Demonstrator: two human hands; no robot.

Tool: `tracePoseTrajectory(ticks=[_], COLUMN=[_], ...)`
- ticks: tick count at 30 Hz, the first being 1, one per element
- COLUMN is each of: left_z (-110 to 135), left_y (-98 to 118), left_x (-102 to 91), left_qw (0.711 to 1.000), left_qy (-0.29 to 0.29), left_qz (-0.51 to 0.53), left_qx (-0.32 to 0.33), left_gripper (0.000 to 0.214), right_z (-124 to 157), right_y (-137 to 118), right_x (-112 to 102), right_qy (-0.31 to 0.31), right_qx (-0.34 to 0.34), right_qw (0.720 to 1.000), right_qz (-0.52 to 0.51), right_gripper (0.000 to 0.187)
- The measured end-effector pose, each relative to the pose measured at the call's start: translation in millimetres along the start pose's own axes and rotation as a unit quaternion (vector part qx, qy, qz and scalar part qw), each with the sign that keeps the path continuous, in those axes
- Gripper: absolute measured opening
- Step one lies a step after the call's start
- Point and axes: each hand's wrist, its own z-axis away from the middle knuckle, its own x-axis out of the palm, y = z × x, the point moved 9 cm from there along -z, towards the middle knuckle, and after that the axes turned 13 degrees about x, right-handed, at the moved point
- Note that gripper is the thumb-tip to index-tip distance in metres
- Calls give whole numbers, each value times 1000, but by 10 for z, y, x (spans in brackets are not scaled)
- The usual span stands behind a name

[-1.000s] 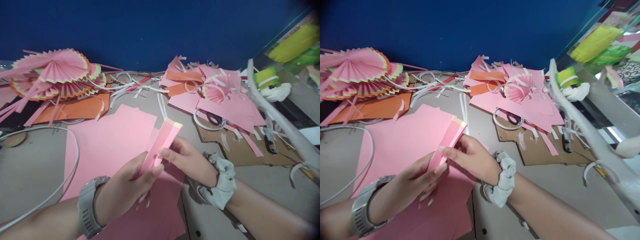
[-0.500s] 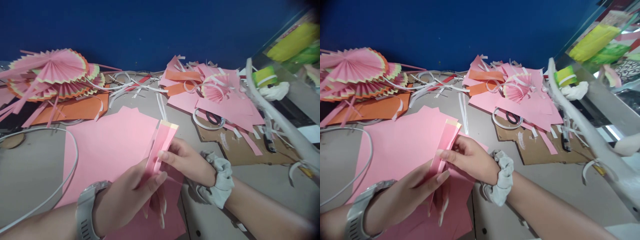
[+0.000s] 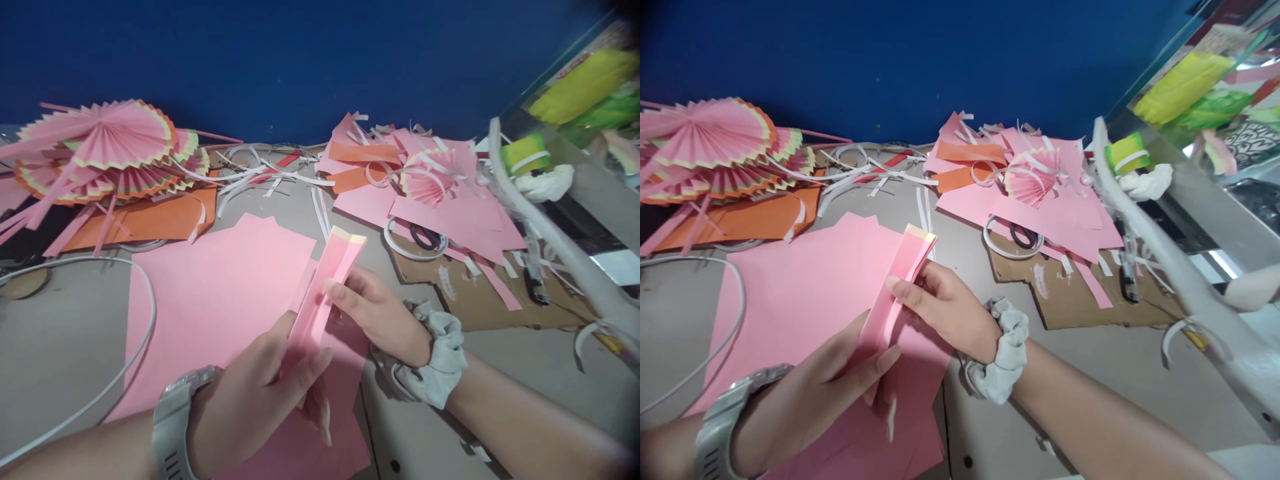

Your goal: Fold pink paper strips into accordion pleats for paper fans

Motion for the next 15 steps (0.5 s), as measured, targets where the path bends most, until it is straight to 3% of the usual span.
tracePoseTrajectory(ticks=[9,15], left_z=[2,11], left_y=[-12,-32], left_x=[9,-43], left_qw=[1000,1000], left_qy=[-15,6], left_qz=[-5,15], left_qx=[-18,-15], left_gripper=[25,26], right_z=[-6,-42], right_y=[5,61], right_x=[47,-86], right_qy=[-38,24], right_qx=[-8,6], right_qw=[998,997], right_qz=[-40,-72], right_gripper=[23,26])
